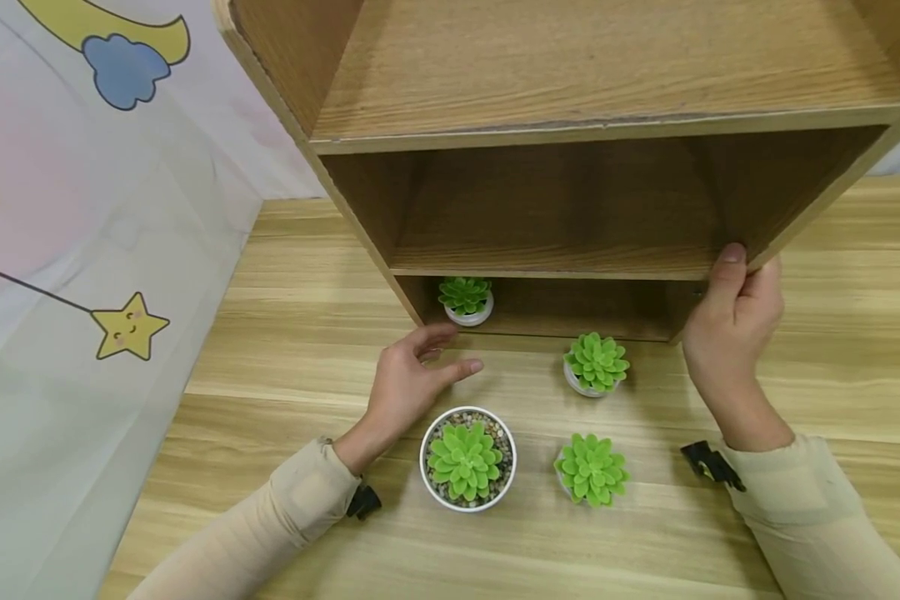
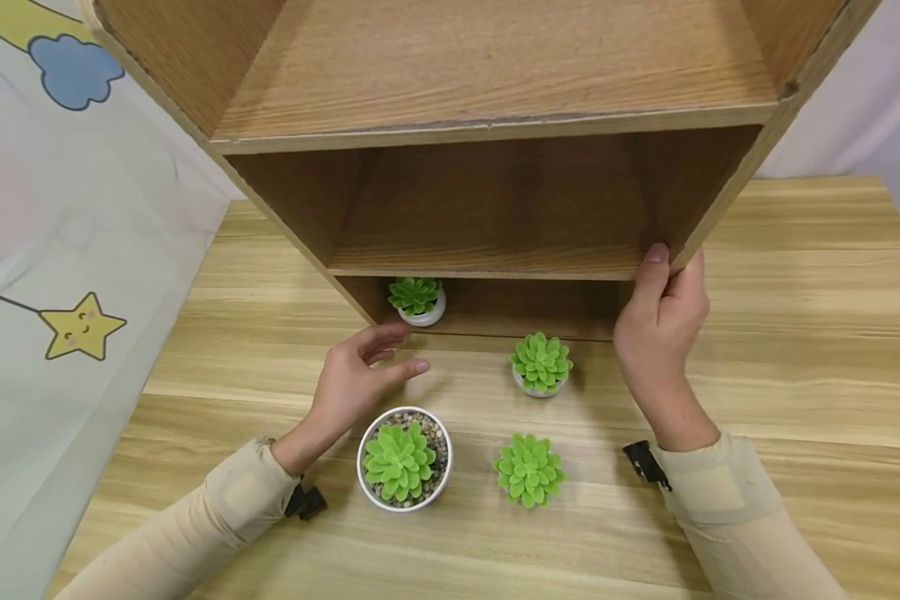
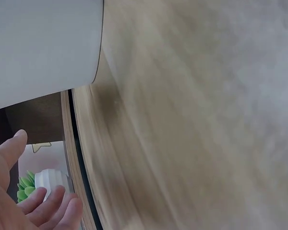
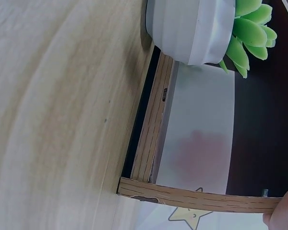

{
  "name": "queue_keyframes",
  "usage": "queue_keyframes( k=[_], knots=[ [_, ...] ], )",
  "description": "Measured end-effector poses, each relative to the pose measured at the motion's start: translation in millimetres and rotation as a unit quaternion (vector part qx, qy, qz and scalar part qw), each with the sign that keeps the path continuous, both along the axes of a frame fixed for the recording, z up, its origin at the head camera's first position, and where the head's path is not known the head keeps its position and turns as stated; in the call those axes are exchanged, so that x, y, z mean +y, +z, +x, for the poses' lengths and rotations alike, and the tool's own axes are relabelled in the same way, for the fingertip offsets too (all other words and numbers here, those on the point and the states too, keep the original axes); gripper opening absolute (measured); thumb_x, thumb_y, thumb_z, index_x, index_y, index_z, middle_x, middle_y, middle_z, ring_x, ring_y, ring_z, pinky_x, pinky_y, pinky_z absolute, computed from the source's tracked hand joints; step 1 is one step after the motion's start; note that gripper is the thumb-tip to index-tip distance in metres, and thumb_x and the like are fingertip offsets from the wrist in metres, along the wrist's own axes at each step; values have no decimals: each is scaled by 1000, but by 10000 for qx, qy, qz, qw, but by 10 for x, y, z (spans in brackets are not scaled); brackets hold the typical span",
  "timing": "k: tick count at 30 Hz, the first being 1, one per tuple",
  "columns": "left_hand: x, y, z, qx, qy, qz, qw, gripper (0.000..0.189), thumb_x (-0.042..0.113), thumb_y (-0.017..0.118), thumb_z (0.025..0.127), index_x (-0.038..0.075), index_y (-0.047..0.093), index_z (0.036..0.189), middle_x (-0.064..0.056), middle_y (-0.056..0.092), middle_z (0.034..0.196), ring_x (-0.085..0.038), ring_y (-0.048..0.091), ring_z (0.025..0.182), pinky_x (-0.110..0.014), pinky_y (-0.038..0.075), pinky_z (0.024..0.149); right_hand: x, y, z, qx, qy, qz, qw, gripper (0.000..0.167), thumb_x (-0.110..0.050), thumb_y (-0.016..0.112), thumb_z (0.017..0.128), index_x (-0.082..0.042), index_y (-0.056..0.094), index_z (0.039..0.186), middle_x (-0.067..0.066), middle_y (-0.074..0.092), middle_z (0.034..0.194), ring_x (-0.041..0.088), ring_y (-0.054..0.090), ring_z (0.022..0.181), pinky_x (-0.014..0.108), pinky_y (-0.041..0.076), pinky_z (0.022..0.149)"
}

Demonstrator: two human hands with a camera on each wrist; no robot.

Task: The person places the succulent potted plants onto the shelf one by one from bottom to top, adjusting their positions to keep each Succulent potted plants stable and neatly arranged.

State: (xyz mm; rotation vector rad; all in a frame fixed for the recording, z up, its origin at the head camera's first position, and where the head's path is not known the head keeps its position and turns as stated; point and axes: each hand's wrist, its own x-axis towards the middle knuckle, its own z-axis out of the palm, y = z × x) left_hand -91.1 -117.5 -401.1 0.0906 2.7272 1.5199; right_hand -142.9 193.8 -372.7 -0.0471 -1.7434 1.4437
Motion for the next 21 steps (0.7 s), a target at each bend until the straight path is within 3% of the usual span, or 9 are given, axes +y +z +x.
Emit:
queue_keyframes(
  k=[4,12,21],
  knots=[
    [6,7,-21,-14,-191,-36,9998,55,34,87,75,6,68,118,-5,69,113,-20,64,104,-33,51,92,-4,-2,-2,9,-10,-22,10000,19,-6,46,102,-5,65,100,-10,43,74,9,42,71,21,32,70],
    [29,28,-31,-358,-462,110,9982,59,38,88,73,7,67,120,-2,69,114,-19,64,107,-34,50,95,-5,-1,-6,63,38,-44,10000,20,-4,44,102,-2,64,100,-9,42,72,9,40,69,21,31,69],
    [34,20,-67,-395,-903,61,9951,57,32,90,71,6,69,118,-2,69,114,-19,64,107,-32,50,94,-8,9,-11,86,57,-54,9999,20,-5,45,102,-4,65,101,-10,44,77,12,44,77,22,34,73]
  ],
)
